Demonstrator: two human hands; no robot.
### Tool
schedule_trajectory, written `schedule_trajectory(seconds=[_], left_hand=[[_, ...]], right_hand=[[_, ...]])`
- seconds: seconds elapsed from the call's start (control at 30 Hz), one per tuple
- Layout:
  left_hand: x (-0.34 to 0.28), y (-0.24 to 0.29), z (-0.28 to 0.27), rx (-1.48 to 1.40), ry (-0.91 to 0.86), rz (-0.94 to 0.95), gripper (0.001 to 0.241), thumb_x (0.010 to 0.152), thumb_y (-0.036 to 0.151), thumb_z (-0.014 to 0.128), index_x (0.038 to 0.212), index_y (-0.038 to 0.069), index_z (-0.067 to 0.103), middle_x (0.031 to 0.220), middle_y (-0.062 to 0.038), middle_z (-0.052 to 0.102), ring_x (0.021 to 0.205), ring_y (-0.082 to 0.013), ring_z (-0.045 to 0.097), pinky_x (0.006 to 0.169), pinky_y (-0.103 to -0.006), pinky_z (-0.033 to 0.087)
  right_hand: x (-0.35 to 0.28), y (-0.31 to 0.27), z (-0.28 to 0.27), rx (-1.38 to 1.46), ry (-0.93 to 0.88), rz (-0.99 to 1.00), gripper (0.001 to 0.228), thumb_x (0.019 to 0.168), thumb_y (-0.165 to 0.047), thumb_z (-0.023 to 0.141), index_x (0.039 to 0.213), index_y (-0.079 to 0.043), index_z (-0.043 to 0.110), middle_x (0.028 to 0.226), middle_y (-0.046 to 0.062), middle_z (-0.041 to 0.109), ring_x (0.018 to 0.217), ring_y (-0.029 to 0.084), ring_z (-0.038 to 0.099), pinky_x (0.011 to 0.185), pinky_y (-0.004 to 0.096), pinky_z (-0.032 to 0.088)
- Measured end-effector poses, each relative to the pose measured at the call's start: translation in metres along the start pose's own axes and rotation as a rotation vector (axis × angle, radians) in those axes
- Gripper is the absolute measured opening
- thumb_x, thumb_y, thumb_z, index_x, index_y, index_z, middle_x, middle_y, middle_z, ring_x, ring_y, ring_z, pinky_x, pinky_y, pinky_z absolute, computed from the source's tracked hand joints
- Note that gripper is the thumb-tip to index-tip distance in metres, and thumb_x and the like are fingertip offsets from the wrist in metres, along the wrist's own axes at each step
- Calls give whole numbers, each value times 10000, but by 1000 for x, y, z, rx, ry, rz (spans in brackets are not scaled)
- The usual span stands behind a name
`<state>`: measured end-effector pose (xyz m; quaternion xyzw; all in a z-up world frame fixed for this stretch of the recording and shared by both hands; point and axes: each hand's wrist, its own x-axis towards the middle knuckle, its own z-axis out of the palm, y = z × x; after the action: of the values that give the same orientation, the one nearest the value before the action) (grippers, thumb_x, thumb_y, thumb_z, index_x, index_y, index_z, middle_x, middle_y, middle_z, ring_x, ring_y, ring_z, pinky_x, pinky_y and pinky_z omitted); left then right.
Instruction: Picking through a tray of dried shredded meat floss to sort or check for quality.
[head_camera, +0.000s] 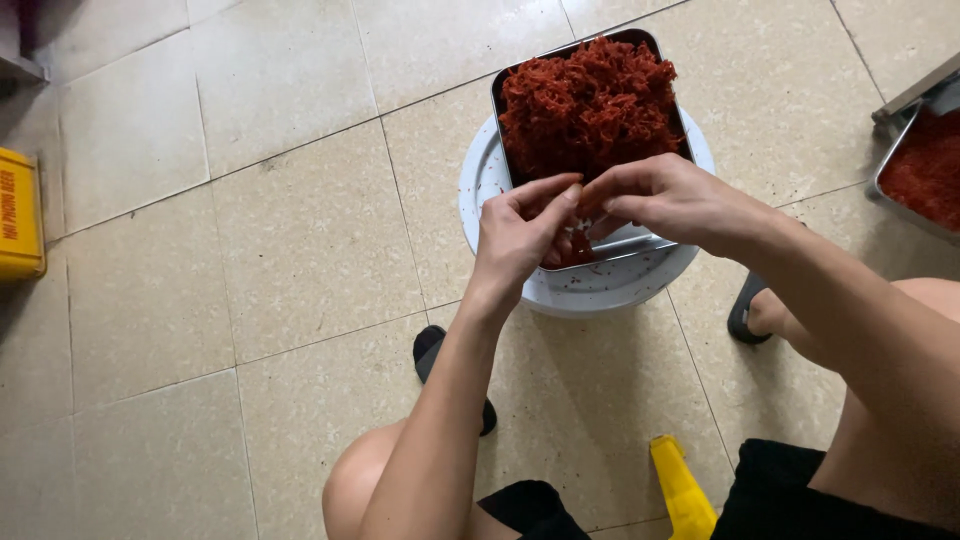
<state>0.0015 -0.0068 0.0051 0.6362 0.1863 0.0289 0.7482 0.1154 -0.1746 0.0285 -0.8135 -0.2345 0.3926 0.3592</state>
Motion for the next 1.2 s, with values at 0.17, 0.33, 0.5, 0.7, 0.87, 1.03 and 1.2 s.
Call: schedule_trajectory(seconds=[0.17, 0.33, 0.5, 0.7, 0.87, 1.03, 1.2], left_hand=[[3, -10, 3, 143, 37, 30, 279, 953, 138, 681, 1160, -26, 771, 719, -52, 734, 566, -78, 645, 499, -230, 533], [1, -14, 4, 203, 56, 1, 264, 942, 131, 677, 1120, -32, 786, 697, -61, 738, 553, -84, 645, 493, -236, 534], [4, -16, 6, 359, 101, 115, 300, 893, 267, 744, 1073, 34, 799, 821, -78, 808, 718, -117, 728, 659, -301, 604], [19, -32, 4, 654, 164, 72, 243, 840, 222, 701, 983, 75, 831, 797, -141, 800, 731, -220, 788, 708, -355, 615], [44, -70, -7, 508, 141, -151, 292, 843, 295, 768, 903, 22, 853, 749, -138, 798, 639, -188, 755, 627, -324, 595], [55, -99, -14, 488, 123, -74, 270, 764, 255, 887, 895, 21, 863, 712, -87, 825, 611, -126, 784, 588, -252, 620], [61, -95, -13, 75, 49, -324, 327, 927, 271, 714, 1012, -31, 807, 679, -110, 772, 455, -176, 619, 379, -305, 403]], right_hand=[[0, 5, -10, 245, 27, -44, 363, 994, -143, 545, 1311, -45, 692, 1122, 147, 785, 1010, 218, 769, 994, 400, 589], [-10, 0, -14, 227, 30, -72, 402, 987, -187, 576, 1361, -58, 644, 1159, 148, 772, 1025, 206, 772, 982, 381, 576], [17, 34, -2, 369, -34, -115, 579, 899, -100, 614, 1470, -54, 525, 1134, 168, 781, 949, 247, 792, 855, 406, 625], [21, 23, 0, 365, -68, -57, 651, 856, 15, 530, 1492, -116, 496, 1148, 171, 805, 896, 219, 794, 845, 369, 653], [7, 7, -1, -100, 200, -86, 399, 900, -248, 717, 1281, -129, 707, 1077, 115, 828, 911, 175, 799, 876, 327, 628], [3, 15, 4, -195, 274, -205, 422, 778, -272, 826, 1158, -104, 753, 1030, 97, 797, 918, 206, 773, 845, 347, 618], [2, 18, 11, -122, 245, -228, 333, 922, -373, 706, 1116, -117, 796, 1026, 68, 801, 927, 199, 780, 850, 343, 609]])
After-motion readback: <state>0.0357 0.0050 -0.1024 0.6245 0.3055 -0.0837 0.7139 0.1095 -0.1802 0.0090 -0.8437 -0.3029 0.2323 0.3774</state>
